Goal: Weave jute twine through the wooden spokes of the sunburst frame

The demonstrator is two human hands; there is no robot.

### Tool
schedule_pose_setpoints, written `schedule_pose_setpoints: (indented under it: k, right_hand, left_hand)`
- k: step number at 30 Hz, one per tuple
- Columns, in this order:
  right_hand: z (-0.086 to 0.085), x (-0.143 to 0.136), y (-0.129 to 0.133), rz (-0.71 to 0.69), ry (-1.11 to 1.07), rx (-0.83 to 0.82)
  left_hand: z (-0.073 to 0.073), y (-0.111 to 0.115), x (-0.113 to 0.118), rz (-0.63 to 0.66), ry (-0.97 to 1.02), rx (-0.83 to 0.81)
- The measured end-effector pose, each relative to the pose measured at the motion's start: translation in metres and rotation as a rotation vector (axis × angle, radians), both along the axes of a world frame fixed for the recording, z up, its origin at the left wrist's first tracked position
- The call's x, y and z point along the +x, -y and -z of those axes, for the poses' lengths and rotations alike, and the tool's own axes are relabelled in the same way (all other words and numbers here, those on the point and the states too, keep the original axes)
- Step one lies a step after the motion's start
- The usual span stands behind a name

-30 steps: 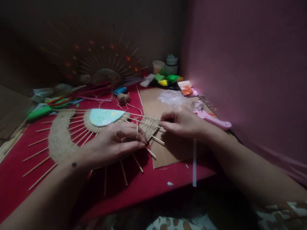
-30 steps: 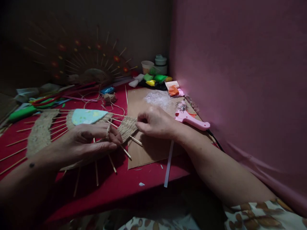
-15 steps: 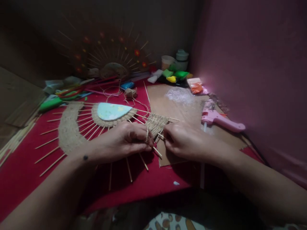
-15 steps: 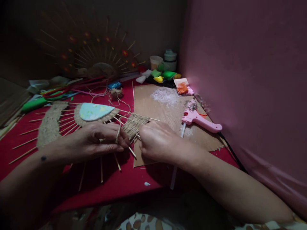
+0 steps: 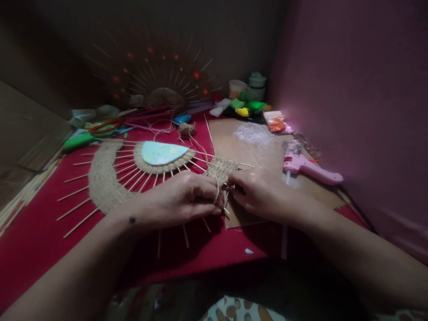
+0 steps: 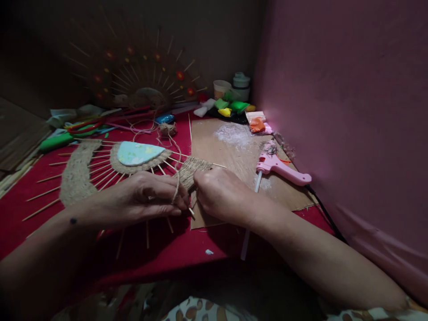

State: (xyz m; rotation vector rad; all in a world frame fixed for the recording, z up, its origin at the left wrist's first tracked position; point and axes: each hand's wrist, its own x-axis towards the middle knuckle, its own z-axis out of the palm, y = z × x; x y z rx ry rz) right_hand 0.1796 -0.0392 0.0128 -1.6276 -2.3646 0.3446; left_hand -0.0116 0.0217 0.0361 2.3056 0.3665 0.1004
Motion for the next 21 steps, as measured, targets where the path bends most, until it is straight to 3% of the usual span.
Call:
schedule_pose_setpoints:
  k: [4, 11, 21]
  right_hand:
    - [0.0044, 0.0021, -0.0005, -0.011, 0.008, 0.057]
    - [0.0048, 0.0014, -0.0002, 0.121, -0.045, 0.028]
    - [0.0082, 0.0022, -0.0018, 0.029, 0.091, 0.15]
  left_hand:
    - [-0.001, 0.0003, -0.0018, -0.009, -0.009, 0.0]
    - [-0.0008, -0.0001, -0.0039, -0.02, -0.006, 0.029]
    - [-0.0074, 0.002, -0.0033, -0.091, 0.034, -0.005]
